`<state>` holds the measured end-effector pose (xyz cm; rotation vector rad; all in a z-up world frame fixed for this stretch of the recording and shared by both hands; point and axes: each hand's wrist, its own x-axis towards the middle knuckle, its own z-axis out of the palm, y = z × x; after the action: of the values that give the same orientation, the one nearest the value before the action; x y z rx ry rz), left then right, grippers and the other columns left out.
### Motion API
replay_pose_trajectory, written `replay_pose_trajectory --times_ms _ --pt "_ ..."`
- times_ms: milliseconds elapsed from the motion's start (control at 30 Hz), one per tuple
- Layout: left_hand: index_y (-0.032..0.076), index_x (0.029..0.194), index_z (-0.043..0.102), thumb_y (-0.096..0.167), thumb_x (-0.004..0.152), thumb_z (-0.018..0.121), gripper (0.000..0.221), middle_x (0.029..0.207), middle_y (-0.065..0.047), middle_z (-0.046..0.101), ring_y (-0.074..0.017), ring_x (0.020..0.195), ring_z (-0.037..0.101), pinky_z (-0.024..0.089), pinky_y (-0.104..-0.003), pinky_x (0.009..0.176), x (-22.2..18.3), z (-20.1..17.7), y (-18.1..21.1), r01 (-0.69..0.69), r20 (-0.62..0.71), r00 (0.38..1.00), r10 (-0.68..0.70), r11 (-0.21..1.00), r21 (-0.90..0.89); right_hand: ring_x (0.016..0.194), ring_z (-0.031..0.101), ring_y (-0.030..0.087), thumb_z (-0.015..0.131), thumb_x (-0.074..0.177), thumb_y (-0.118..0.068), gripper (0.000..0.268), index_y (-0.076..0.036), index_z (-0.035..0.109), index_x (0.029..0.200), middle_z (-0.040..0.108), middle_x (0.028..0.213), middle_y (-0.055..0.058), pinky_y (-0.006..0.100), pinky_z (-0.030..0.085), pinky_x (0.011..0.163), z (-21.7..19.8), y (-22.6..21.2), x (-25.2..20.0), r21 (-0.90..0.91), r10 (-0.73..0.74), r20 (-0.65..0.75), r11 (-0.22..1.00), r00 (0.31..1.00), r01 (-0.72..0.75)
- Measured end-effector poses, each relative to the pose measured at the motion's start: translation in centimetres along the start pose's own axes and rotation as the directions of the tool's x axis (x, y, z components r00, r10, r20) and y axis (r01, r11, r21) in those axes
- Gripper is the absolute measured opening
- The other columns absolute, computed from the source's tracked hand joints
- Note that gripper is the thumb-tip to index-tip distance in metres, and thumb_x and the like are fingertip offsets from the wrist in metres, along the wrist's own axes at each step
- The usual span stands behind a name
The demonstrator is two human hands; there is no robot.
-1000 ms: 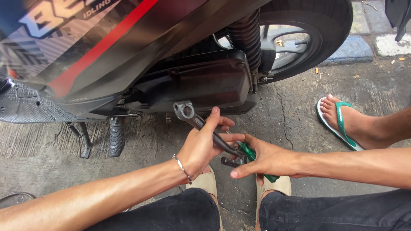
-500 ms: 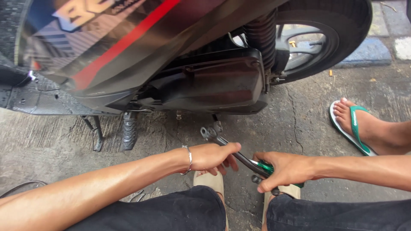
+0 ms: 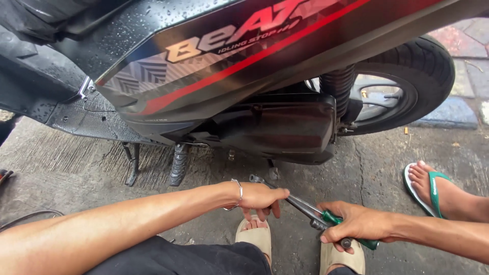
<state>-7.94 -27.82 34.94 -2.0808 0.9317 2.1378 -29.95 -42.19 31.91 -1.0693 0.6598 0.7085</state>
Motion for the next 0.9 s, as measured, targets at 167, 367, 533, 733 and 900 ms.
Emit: replay_pose_trajectory --times_ms 167,367,533,733,900 --pt "0.013 0.117 0.074 0.061 0.098 0.035 0.064 0.115 -0.009 0.069 -0.0202 0.094 0.072 0.054 -0.036 0.086 -2.0 -0.2 0.9 0.038 0.047 0.998 -0.049 0.977 0.210 0.047 0.052 0.020 0.079 0.092 -0.002 0.028 0.004 0.057 0.108 0.053 0.072 0.017 0.026 0.035 0.034 -0.1 1.0 0.5 0.082 0.145 -0.044 0.987 0.988 -0.141" --pt "0.015 0.112 0.068 0.041 0.098 0.043 0.039 0.112 -0.009 0.073 -0.0167 0.090 0.074 0.049 -0.029 0.072 -2.8 -1.7 0.6 -0.045 -0.034 0.998 0.056 0.964 0.264 0.047 0.055 0.014 0.082 0.089 -0.008 0.041 0.002 0.061 0.123 0.065 0.075 0.013 0.021 0.036 0.032 -0.2 1.9 0.6 -0.084 0.291 -0.127 0.949 0.948 -0.302" --pt "0.015 0.101 0.068 0.017 0.105 0.044 0.025 0.093 -0.007 0.080 -0.0127 0.074 0.075 0.050 -0.028 0.066 -0.8 -3.3 -1.8 -0.042 -0.053 0.996 0.065 0.931 0.363 0.047 0.057 0.014 0.081 0.090 -0.005 0.024 0.004 0.068 0.107 0.076 0.081 0.018 0.020 0.037 0.032 -0.2 2.0 0.3 -0.096 0.296 -0.124 0.946 0.947 -0.308" --pt "0.026 0.117 0.079 -0.011 0.076 0.064 0.058 0.121 -0.003 0.074 -0.0251 0.101 0.069 0.056 -0.038 0.073 0.5 -3.6 -2.6 0.117 -0.143 0.990 -0.010 0.630 0.768 0.053 0.058 0.016 0.079 0.089 -0.011 0.030 0.005 0.068 0.111 0.080 0.098 0.021 0.020 0.038 0.034 -0.6 0.8 -0.2 -0.045 0.142 0.039 0.989 0.989 -0.141" --pt "0.020 0.121 0.073 0.046 0.085 0.073 0.044 0.115 0.000 0.074 -0.0213 0.101 0.069 0.056 -0.037 0.080 -1.5 -2.8 -1.0 0.106 -0.107 0.994 -0.034 0.580 0.808 0.054 0.055 0.022 0.073 0.087 -0.011 0.051 0.011 0.065 0.132 0.072 0.098 0.025 0.022 0.036 0.033 -0.7 0.3 -0.3 0.156 0.065 0.124 0.984 0.990 -0.084"
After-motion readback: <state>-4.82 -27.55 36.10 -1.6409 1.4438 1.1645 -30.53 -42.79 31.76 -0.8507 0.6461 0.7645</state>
